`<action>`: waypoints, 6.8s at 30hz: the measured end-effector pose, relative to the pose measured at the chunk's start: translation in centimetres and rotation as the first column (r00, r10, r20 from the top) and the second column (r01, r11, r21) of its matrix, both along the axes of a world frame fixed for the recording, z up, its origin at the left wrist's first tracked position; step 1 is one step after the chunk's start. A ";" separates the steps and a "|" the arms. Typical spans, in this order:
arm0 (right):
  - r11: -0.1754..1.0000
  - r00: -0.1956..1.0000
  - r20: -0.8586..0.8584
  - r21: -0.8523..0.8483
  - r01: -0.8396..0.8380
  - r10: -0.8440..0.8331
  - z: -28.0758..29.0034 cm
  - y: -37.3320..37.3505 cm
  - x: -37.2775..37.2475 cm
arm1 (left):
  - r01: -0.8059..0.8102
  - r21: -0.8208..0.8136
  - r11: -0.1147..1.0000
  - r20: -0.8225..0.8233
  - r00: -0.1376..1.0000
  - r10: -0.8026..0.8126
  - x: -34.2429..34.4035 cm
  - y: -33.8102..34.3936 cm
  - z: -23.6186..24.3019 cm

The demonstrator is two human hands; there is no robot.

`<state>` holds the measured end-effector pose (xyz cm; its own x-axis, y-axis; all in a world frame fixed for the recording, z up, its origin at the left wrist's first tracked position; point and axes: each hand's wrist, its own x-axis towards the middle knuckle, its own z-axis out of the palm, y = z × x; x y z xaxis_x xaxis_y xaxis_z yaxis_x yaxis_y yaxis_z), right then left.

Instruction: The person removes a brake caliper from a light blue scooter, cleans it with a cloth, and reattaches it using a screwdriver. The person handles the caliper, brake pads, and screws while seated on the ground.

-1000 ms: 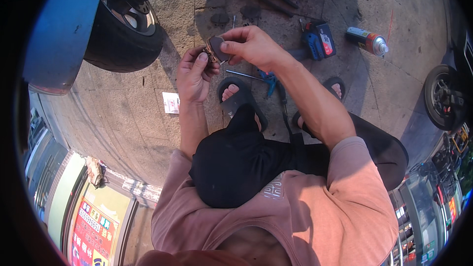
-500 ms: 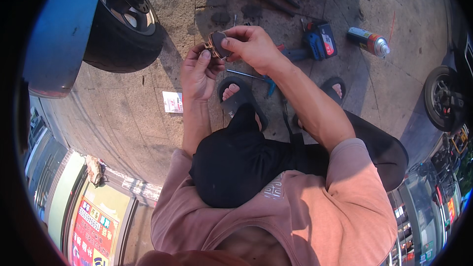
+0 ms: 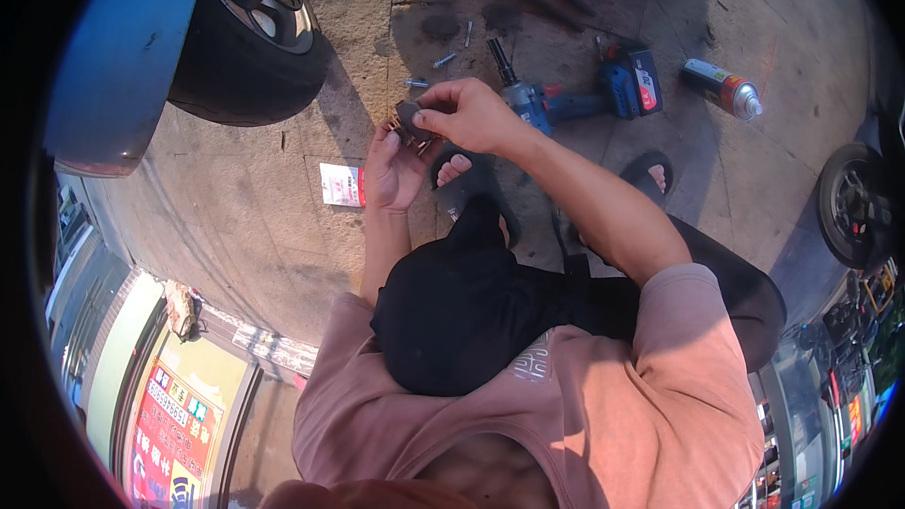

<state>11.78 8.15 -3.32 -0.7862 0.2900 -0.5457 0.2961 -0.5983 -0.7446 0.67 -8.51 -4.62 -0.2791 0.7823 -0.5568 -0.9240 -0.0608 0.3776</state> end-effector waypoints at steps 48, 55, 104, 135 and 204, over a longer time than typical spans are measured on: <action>0.914 0.883 -0.242 -0.162 0.371 -0.401 6.0 3.5 1.8 | -0.154 -0.032 0.988 -0.294 0.946 0.138 -1.0 3.6 7.4; 0.763 0.933 -0.354 0.621 0.179 0.068 8.4 5.0 2.0 | 0.006 -0.110 0.994 -0.267 0.963 -0.035 -1.3 4.1 7.7; 0.938 0.947 -0.095 -0.194 0.286 -0.308 4.2 3.6 2.9 | 0.129 -0.319 0.939 -0.647 0.695 -0.315 -1.1 7.0 7.3; 0.964 0.999 0.030 0.265 0.033 -0.042 7.7 5.1 2.8 | 0.050 0.024 0.998 -0.330 0.943 -0.039 -1.8 5.5 6.0; 0.988 0.964 -0.246 -0.137 0.072 -0.104 9.8 5.8 4.4 | -0.035 0.082 0.996 -0.335 0.940 0.061 0.2 6.7 11.2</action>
